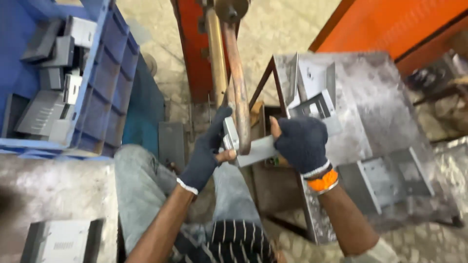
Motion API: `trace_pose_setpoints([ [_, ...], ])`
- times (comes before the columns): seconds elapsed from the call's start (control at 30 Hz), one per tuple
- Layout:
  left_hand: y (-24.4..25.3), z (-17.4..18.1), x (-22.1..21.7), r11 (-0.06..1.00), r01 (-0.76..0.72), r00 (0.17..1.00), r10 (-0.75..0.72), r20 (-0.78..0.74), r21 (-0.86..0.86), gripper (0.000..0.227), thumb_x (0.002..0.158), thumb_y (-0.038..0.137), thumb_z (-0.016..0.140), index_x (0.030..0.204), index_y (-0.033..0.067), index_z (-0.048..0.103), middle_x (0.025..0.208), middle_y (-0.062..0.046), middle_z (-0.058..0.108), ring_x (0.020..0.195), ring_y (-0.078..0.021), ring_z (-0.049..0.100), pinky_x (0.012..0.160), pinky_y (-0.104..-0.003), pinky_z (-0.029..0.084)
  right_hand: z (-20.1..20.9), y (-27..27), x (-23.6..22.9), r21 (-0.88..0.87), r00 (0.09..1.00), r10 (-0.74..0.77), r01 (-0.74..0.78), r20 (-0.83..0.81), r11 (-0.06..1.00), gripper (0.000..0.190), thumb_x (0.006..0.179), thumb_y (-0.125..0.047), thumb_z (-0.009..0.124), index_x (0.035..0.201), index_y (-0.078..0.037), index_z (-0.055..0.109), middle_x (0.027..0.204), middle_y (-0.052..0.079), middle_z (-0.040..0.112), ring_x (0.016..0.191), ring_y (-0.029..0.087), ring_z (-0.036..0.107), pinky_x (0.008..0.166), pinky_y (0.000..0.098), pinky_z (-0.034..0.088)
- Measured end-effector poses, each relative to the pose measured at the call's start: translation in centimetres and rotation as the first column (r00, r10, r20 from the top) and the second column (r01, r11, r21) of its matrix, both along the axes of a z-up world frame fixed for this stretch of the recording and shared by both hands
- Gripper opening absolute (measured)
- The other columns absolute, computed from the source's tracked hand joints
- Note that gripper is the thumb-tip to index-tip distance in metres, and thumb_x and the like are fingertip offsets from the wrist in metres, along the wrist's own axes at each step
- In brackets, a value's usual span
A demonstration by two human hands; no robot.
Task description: The person bends flat metal panels using a manual bending machine and a hammer. They repeatedly pick panels from a blue crate, position them in the machine, bend them, and then hammer the edges to refine the shape before placing them on a nearby table.
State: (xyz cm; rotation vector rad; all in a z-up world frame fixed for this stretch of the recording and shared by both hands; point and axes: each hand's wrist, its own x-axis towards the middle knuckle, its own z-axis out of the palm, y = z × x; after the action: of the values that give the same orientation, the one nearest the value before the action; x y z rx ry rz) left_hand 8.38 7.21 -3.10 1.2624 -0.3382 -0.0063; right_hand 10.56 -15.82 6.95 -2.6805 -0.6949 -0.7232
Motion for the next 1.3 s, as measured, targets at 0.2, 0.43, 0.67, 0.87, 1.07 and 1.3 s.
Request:
trace_pose_setpoints([
  [0.2, -0.3, -0.9, 2.4, 1.0, -0.017, 0.996, 0.018, 0.091, -0.016, 0.103, 0.084, 0.038, 0.086, 0.165, 0.0048, 0.032, 0.171, -0.008, 0.034, 0.157, -0.0211, 0.034, 0.125, -0.038, 0.032, 1.3, 0.0, 1.2, 0.053, 1.0, -0.026, 0.025, 0.012, 0.998, 0.046, 0.099, -0.028, 0.07, 0.058, -0.01, 0.064, 0.055, 0.015, 0.055, 0.051, 0.036, 0.056, 0.053, 0.0496, 0.041],
  [0.43, 0.2, -1.2, 4.0, 0.998, -0.052, 0.992, 0.054, 0.111, -0.025, 0.101, 0.083, 0.037, 0.086, 0.164, 0.0051, 0.034, 0.169, -0.009, 0.038, 0.154, -0.0216, 0.036, 0.124, -0.037, 0.031, 0.6, 0.9, 3.7, 0.056, 1.0, -0.001, 0.0, 0.013, 0.998, 0.042, 0.095, -0.029, 0.071, 0.059, -0.009, 0.066, 0.057, 0.017, 0.057, 0.053, 0.038, 0.058, 0.051, 0.0497, 0.041],
  [0.67, 0.0, 1.0, 1.5, 0.997, -0.075, 0.991, 0.075, 0.111, -0.007, 0.092, 0.1, 0.07, 0.052, 0.163, 0.0049, 0.037, 0.17, -0.01, 0.037, 0.159, -0.0223, 0.03, 0.129, -0.037, 0.021, 1.1, 0.0, 2.6, 0.012, 1.0, 0.025, -0.025, -0.004, 1.0, 0.047, 0.1, -0.032, 0.069, 0.06, -0.007, 0.064, 0.061, 0.017, 0.057, 0.057, 0.037, 0.059, 0.055, 0.0503, 0.042],
  [0.87, -1.0, -17.8, 9.9, 0.945, 0.107, 0.993, -0.085, 0.083, -0.309, 0.092, 0.101, 0.073, 0.028, 0.161, 0.0036, 0.036, 0.167, -0.009, 0.037, 0.154, -0.0235, 0.034, 0.127, -0.04, 0.025, -0.3, 0.0, 2.4, 0.022, 0.997, 0.047, -0.048, 0.062, 0.999, 0.041, 0.095, -0.032, 0.068, 0.06, -0.01, 0.067, 0.058, 0.016, 0.059, 0.057, 0.037, 0.061, 0.054, 0.0493, 0.043],
  [1.07, 1.8, -2.3, -3.2, 0.956, -0.265, 0.962, 0.27, 0.028, -0.125, 0.079, 0.108, 0.066, 0.03, 0.153, 0.0025, 0.047, 0.16, -0.013, 0.048, 0.151, -0.0245, 0.041, 0.128, -0.038, 0.025, 0.5, 0.9, -4.5, 0.166, 1.0, -0.007, 0.009, -0.012, 0.986, 0.028, 0.096, -0.031, 0.071, 0.08, -0.009, 0.081, 0.061, 0.016, 0.064, 0.052, 0.032, 0.062, 0.051, 0.0455, 0.044],
  [1.3, 2.4, -2.9, -7.5, 0.885, -0.465, 0.855, 0.458, -0.242, 0.034, 0.049, 0.103, 0.049, 0.052, 0.11, 0.0019, 0.066, 0.105, -0.01, 0.058, 0.092, -0.0207, 0.053, 0.085, -0.039, 0.041, -15.9, -1.6, -7.4, 0.913, 0.887, 0.29, 0.269, -0.359, 0.306, 0.032, 0.099, -0.032, 0.066, 0.111, -0.002, 0.07, 0.093, 0.006, 0.069, 0.083, 0.015, 0.064, 0.075, 0.0326, 0.052],
])
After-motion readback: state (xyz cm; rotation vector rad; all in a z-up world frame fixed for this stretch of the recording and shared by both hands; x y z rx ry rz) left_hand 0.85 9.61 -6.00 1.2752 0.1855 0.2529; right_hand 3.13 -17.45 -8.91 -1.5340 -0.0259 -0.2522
